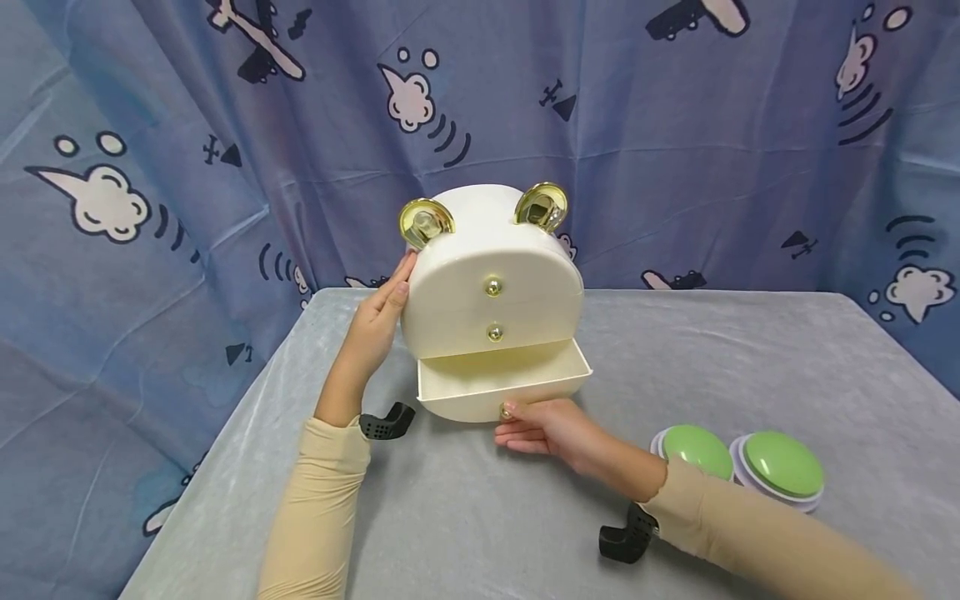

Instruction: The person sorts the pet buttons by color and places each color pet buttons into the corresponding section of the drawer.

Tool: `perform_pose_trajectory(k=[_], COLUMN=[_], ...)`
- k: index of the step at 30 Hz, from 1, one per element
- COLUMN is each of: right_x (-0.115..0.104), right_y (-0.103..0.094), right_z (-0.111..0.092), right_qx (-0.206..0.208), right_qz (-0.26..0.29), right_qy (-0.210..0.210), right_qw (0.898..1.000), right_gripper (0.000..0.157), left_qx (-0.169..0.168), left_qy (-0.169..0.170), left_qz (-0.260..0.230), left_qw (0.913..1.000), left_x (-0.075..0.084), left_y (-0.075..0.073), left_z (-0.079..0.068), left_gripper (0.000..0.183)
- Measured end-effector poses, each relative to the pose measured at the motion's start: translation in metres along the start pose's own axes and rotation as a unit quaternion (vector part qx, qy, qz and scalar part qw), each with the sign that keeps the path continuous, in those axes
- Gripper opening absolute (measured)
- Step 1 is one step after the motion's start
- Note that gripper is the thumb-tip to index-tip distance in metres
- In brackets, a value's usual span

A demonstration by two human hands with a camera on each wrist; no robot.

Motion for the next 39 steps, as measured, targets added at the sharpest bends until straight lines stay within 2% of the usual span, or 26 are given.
perform_pose_trajectory(k=[5, 17, 26, 33, 39], right_x=[0.005, 0.014, 0.023, 0.028, 0.032], right_y=[0.003, 0.011, 0.017, 0.024, 0.027], right_z=[-0.012, -0.03, -0.043, -0.049, -0.053], right_qx=[-0.011, -0.028, -0.027, -0.024, -0.027], right_qz=[0.007, -0.008, 0.009, 0.015, 0.021], right_qy=[0.002, 0.008, 0.007, 0.002, 0.002], right_qw=[1.0, 1.0, 1.0, 1.0, 0.999], right_gripper=[0.022, 0.038, 0.029, 0.04, 0.04], left_qx=[0.002, -0.003, -0.007, -0.007, -0.006], left_qy=[0.004, 0.006, 0.007, 0.003, -0.004], left_qz=[-0.002, -0.006, -0.014, -0.009, -0.007], left_qw=[1.0, 1.0, 0.9999, 0.9999, 0.9999], left_x=[0.0, 0.001, 0.002, 0.001, -0.001], left_y=[0.0, 0.003, 0.003, 0.003, 0.001], left_z=[0.001, 0.001, 0.001, 0.001, 0.001], left_gripper=[0.046, 0.046, 0.046, 0.046, 0.047])
Point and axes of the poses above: each hand's wrist, its own z-axis towards the middle knuckle, its own y-axis out of the palm, x = y × z, the point moved 9 cm from there along z, towards the middle knuckle, and after that the axes turned 7 degrees about -x, right-handed, at the moved point
